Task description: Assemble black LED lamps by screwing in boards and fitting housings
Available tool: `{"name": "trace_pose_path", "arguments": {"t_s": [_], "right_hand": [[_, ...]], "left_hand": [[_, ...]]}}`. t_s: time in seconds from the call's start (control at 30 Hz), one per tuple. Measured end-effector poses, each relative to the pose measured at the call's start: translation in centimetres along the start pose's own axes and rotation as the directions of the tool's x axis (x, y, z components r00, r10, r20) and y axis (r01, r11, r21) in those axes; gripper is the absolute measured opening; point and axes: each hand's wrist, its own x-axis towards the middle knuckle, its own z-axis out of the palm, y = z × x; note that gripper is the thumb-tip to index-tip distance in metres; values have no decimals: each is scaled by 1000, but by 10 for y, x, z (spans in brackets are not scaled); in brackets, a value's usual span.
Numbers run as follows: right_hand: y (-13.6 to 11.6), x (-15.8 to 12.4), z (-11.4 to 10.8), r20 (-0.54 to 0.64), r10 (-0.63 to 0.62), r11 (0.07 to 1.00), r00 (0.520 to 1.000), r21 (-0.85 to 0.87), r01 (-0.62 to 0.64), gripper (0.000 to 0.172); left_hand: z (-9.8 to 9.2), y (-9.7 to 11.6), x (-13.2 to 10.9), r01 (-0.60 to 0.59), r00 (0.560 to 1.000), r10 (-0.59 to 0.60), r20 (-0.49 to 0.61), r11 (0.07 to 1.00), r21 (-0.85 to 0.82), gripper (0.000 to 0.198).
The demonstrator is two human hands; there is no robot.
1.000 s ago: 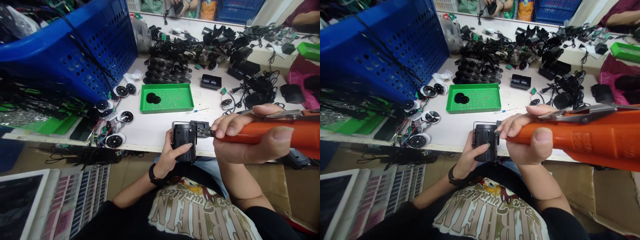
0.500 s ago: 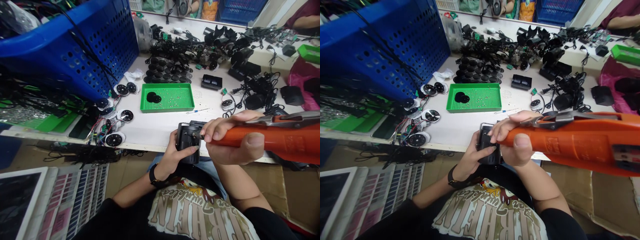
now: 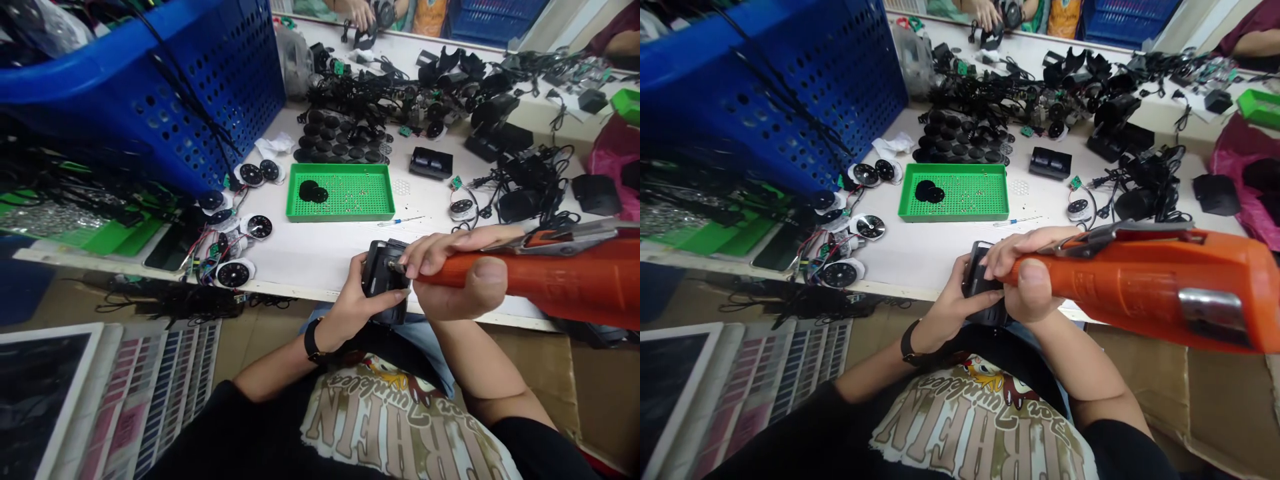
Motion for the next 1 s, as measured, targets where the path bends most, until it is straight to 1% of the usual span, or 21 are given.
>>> {"name": "trace_pose_path", "arguments": {"t_s": [0.07, 0.2, 0.3, 0.43, 0.5, 0.6, 0.67, 0.8, 0.93, 1.0], "right_hand": [[2, -1, 0, 22, -17, 1000, 1000, -2, 17, 8], [3, -3, -3, 75, -13, 1000, 997, 3, 13, 12], [2, -3, -5, 65, 10, 1000, 998, 5, -10, 11], [-1, -2, -4, 70, 37, 999, 997, -24, -36, 12], [-1, -3, -1, 74, 57, 998, 996, -30, -55, 13], [4, -6, 5, 48, 29, 999, 998, -27, -28, 9], [7, -9, 7, 40, 5, 1000, 999, -21, -4, 9], [7, -11, 7, 51, 41, 999, 998, -30, -39, 10], [2, -6, 6, -38, 64, 993, 997, -95, -67, 16], [0, -4, 7, -53, 50, 994, 997, -95, -55, 19]], "left_hand": [[0, 0, -1, -6, 1000, 6, -12, 1000, 5, 65], [-2, 1, -2, 27, 1000, -26, 11, 999, -36, 63], [-4, 0, -1, 17, 1000, -16, 19, 1000, -24, 63], [-5, 0, -1, 44, 999, -41, 31, 994, -97, 66], [-3, -1, -1, 37, 999, -36, 5, 994, -99, 66], [0, -3, -2, 5, 998, -9, -60, 997, -74, 60], [1, -5, -3, 5, 997, -12, -72, 995, -97, 57], [1, -7, -3, 17, 997, -23, -69, 996, -88, 60], [-1, -5, -2, 28, 999, -31, -30, 993, -115, 64], [-1, -4, -1, 34, 999, -37, -25, 990, -138, 67]]}}
